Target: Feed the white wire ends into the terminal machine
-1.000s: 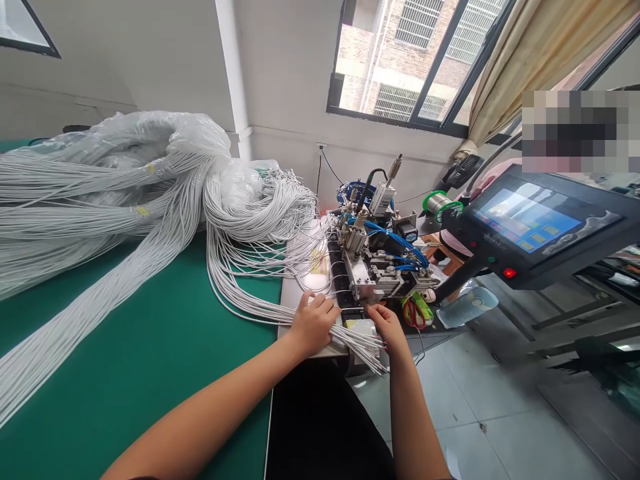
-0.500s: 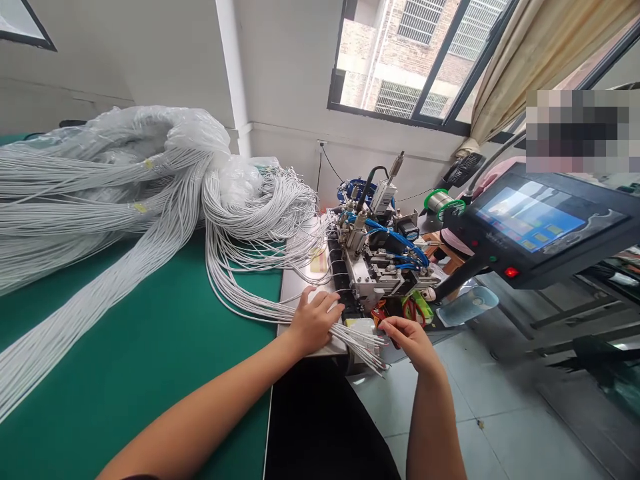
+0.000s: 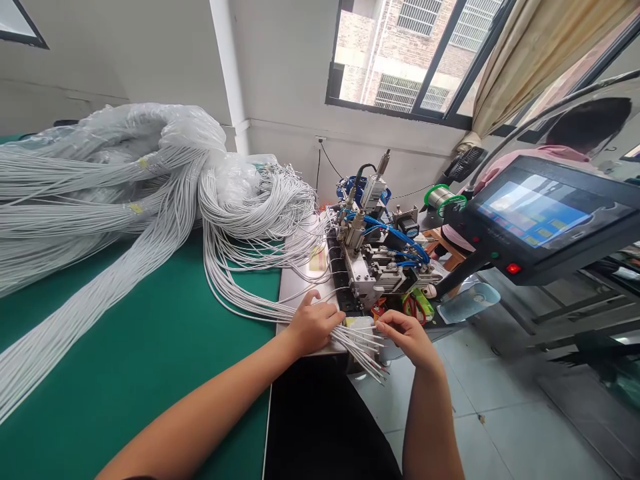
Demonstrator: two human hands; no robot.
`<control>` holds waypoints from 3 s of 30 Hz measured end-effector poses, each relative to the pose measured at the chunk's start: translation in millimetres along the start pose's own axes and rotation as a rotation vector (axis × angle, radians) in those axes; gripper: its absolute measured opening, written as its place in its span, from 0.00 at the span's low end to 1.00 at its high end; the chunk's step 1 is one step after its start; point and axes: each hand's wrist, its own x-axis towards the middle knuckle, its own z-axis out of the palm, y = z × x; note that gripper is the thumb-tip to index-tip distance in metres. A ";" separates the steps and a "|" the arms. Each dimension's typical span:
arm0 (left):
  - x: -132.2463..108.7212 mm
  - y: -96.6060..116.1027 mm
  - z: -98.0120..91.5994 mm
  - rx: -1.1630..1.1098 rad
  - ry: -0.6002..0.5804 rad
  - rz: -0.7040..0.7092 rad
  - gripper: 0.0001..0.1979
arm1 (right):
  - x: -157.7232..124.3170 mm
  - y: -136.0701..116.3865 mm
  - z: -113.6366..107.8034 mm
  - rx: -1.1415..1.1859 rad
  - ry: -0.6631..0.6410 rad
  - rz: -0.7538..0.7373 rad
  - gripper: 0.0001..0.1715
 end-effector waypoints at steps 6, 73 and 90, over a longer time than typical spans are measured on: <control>0.1 -0.3 -0.2 -0.012 0.037 0.013 0.13 | 18.4 12.5 15.8 0.154 0.152 0.032 0.20; 4.0 1.5 -0.6 0.004 -0.129 -0.189 0.23 | 19.6 46.5 11.9 0.377 0.092 0.106 0.26; 0.4 -2.1 4.6 -0.005 -0.053 0.033 0.20 | -1.3 20.0 -9.4 0.102 0.056 0.029 0.18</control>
